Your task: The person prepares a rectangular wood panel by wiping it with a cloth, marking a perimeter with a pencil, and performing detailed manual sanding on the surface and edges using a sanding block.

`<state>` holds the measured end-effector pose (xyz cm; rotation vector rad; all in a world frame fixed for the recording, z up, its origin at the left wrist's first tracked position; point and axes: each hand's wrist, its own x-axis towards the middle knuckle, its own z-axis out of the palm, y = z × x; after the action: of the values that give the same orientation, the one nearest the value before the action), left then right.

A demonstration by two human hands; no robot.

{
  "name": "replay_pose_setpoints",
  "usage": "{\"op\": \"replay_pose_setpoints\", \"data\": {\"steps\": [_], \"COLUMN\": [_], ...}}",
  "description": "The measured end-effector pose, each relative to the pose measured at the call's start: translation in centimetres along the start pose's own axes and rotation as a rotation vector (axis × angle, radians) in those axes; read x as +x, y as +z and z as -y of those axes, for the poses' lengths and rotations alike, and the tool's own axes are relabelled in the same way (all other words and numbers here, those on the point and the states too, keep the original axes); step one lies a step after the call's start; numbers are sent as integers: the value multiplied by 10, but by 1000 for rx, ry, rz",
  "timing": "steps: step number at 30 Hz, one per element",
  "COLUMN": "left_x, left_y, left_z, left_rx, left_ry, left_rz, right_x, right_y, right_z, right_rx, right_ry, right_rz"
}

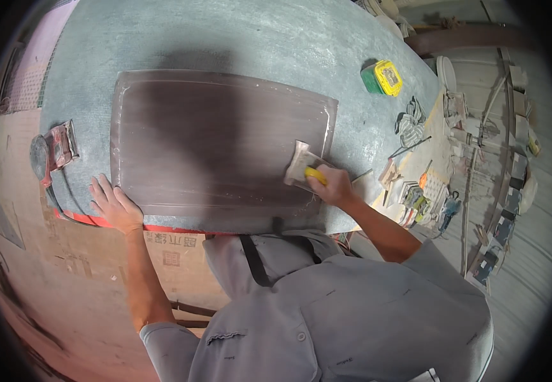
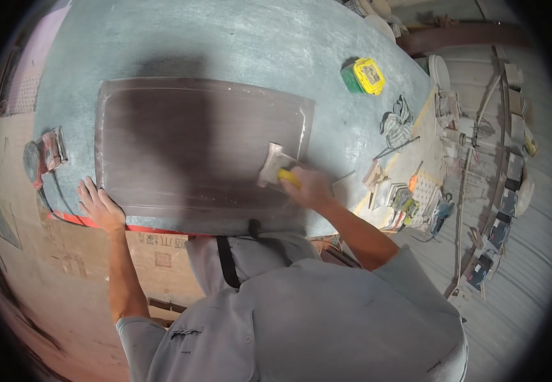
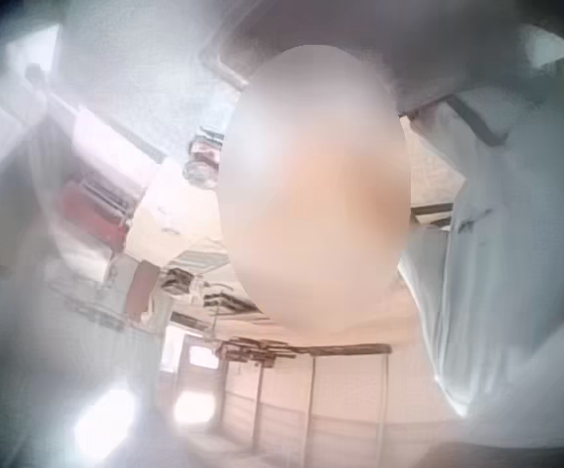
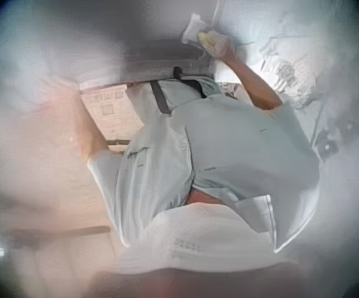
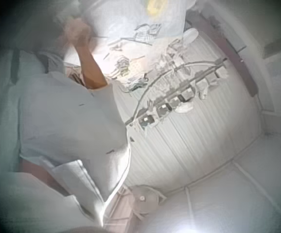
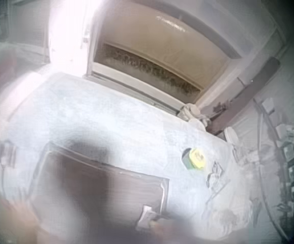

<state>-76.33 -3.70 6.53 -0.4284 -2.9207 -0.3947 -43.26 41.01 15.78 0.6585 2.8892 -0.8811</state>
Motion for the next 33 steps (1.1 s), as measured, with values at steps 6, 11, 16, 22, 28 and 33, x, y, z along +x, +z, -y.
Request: {"op": "replay_pose_setpoints", "data": {"steps": [6, 11, 16, 22, 28, 33], "left_x": [6, 4, -18, -20, -8, -12], "left_y": [1, 1, 7, 1, 3, 13], "left_z": [-3, 15, 42, 36, 62, 71], "left_rx": [-4, 10, 132, 99, -444, -456], "left_ry": [59, 51, -56, -84, -324, -372], "left_rz": [-32, -42, -66, -8, 191, 233], "right_x": [64, 99, -21, 8, 117, 116], "right_y": [91, 144, 51, 67, 181, 171], "right_z": [133, 218, 51, 114, 296, 301], "right_rx": [-40, 51, -62, -75, 6, -98], "right_ry": [-213, -246, -323, -313, -432, -306], "right_rz": [-59, 69, -6, 108, 191, 360]}}
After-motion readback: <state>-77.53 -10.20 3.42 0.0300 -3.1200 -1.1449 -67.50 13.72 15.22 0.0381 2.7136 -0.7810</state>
